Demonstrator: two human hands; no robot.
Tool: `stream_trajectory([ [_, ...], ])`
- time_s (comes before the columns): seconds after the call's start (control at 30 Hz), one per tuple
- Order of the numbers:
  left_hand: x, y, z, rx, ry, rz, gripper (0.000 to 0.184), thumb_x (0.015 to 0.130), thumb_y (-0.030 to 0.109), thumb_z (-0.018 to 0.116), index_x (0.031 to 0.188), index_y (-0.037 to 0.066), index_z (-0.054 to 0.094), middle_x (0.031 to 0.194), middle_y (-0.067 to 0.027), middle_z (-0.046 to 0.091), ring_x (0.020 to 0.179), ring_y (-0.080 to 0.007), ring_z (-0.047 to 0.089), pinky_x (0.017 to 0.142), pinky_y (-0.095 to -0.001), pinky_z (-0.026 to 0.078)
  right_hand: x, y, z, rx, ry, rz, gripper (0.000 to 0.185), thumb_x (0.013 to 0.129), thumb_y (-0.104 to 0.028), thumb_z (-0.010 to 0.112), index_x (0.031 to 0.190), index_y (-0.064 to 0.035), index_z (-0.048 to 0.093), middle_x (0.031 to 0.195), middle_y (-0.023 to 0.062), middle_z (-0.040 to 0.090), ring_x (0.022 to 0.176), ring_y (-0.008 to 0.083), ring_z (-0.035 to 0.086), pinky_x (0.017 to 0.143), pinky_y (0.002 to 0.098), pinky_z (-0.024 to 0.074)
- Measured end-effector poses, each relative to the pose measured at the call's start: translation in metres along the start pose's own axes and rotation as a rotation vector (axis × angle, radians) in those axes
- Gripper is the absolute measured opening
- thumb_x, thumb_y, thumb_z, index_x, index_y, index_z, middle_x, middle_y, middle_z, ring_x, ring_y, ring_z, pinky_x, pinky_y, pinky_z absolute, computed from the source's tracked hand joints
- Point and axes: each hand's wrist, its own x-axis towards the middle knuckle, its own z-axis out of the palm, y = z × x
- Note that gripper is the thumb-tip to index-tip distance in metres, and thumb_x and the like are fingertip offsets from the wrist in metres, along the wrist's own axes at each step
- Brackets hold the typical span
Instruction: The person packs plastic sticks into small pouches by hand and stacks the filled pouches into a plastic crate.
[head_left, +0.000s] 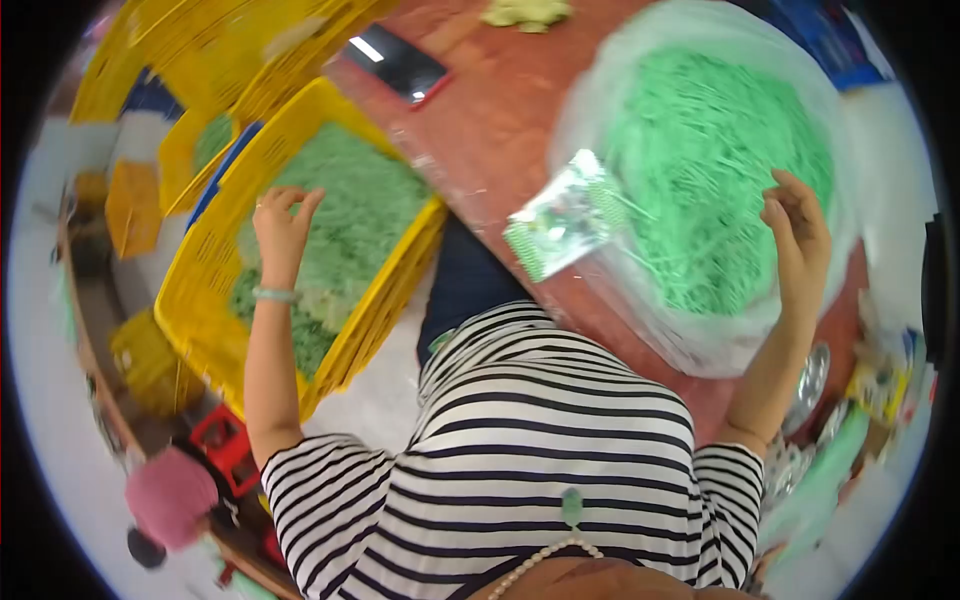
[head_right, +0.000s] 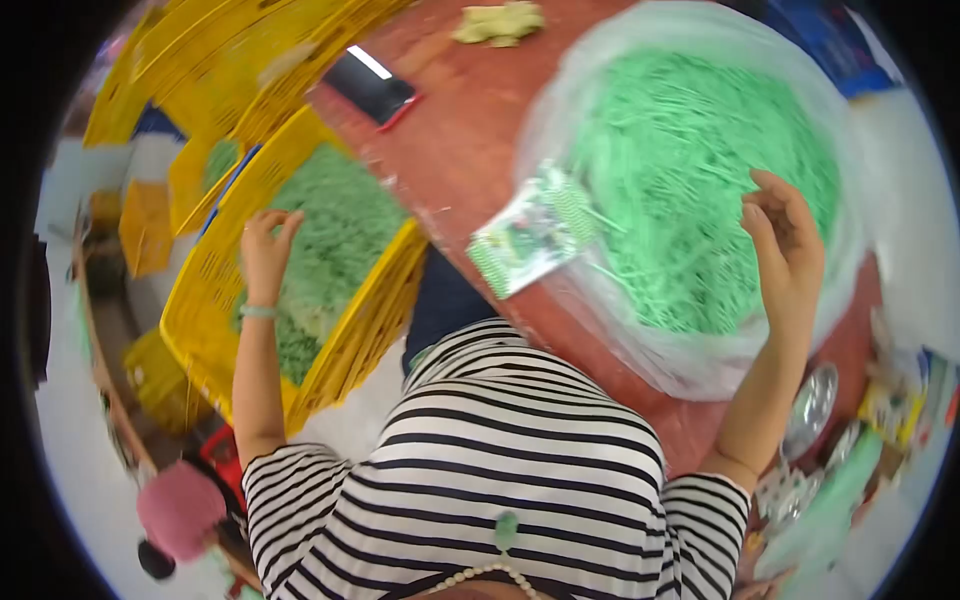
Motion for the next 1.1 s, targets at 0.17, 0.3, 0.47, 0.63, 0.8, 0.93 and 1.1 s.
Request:
stream_trajectory([
  [0.17, 0.042, 0.22, -0.08, -0.672, -0.296, 0.668, 0.031, 0.065, 0.039, 0.075, 0.061, 0.01, 0.065, 0.089, -0.0066, 0.065, 0.085, -0.024, 0.057, 0.081, -0.0362, 0.038, -0.017, 0.009, -0.039, 0.058, 0.158, -0.001, 0.029, 0.088, -0.005, 0.058, 0.117, -0.001, 0.056, 0.094, 0.0026, 0.058, 0.083, 0.009, 0.054, 0.073, 0.0224, 0.0446],
  [0.3, 0.068, 0.309, -0.129, -0.771, -0.379, 0.959, 0.064, 0.066, 0.071, 0.059, 0.058, 0.007, 0.059, 0.093, -0.0141, 0.066, 0.095, -0.0281, 0.056, 0.086, -0.0392, 0.037, -0.034, 0.007, -0.06, 0.061, 0.305, -0.021, 0.028, 0.089, -0.005, 0.058, 0.116, -0.0002, 0.057, 0.093, 0.0022, 0.058, 0.081, 0.0085, 0.054, 0.072, 0.0217, 0.0443],
  [0.47, 0.083, 0.354, -0.135, -0.874, -0.486, 1.195, 0.056, 0.06, 0.061, 0.074, 0.057, 0.008, 0.057, 0.088, -0.015, 0.066, 0.085, -0.025, 0.059, 0.078, -0.0376, 0.04, -0.063, 0.024, -0.093, 0.05, 0.475, 0.014, 0.027, 0.088, -0.008, 0.06, 0.114, 0.0002, 0.058, 0.09, 0.0013, 0.058, 0.079, 0.0082, 0.053, 0.073, 0.0218, 0.0437],
  [0.63, 0.082, 0.374, -0.128, -0.866, -0.521, 1.224, 0.055, 0.06, 0.06, 0.074, 0.057, 0.008, 0.057, 0.088, -0.0147, 0.066, 0.084, -0.0248, 0.059, 0.077, -0.0374, 0.04, -0.075, 0.042, -0.105, 0.07, 0.546, 0.08, 0.027, 0.087, -0.008, 0.06, 0.113, 0.0001, 0.058, 0.087, 0.0006, 0.058, 0.077, 0.0077, 0.052, 0.072, 0.0213, 0.0432],
  [0.8, 0.081, 0.387, -0.124, -0.848, -0.537, 1.25, 0.054, 0.06, 0.059, 0.074, 0.057, 0.008, 0.057, 0.087, -0.0144, 0.066, 0.083, -0.0245, 0.059, 0.076, -0.0372, 0.04, -0.066, 0.085, -0.104, -0.039, 0.448, 0.123, 0.025, 0.087, -0.006, 0.059, 0.111, -0.0008, 0.059, 0.083, 0.0001, 0.057, 0.074, 0.0068, 0.052, 0.068, 0.021, 0.044],
  [0.93, 0.084, 0.392, -0.119, -0.843, -0.532, 1.275, 0.054, 0.06, 0.058, 0.075, 0.057, 0.008, 0.057, 0.087, -0.0141, 0.066, 0.082, -0.0243, 0.059, 0.076, -0.0371, 0.04, -0.051, 0.128, -0.114, -0.01, 0.37, 0.237, 0.025, 0.086, -0.006, 0.057, 0.11, 0.0011, 0.058, 0.081, 0.002, 0.058, 0.072, 0.0072, 0.054, 0.065, 0.0207, 0.0443],
  [1.1, 0.084, 0.394, -0.121, -0.833, -0.519, 1.282, 0.053, 0.06, 0.058, 0.075, 0.057, 0.007, 0.057, 0.086, -0.0138, 0.066, 0.081, -0.0241, 0.059, 0.075, -0.0369, 0.04, -0.03, 0.185, -0.13, -0.206, 0.361, 0.358, 0.028, 0.085, -0.01, 0.058, 0.11, 0.0029, 0.058, 0.078, 0.0075, 0.062, 0.066, 0.0121, 0.06, 0.06, 0.024, 0.0494],
])
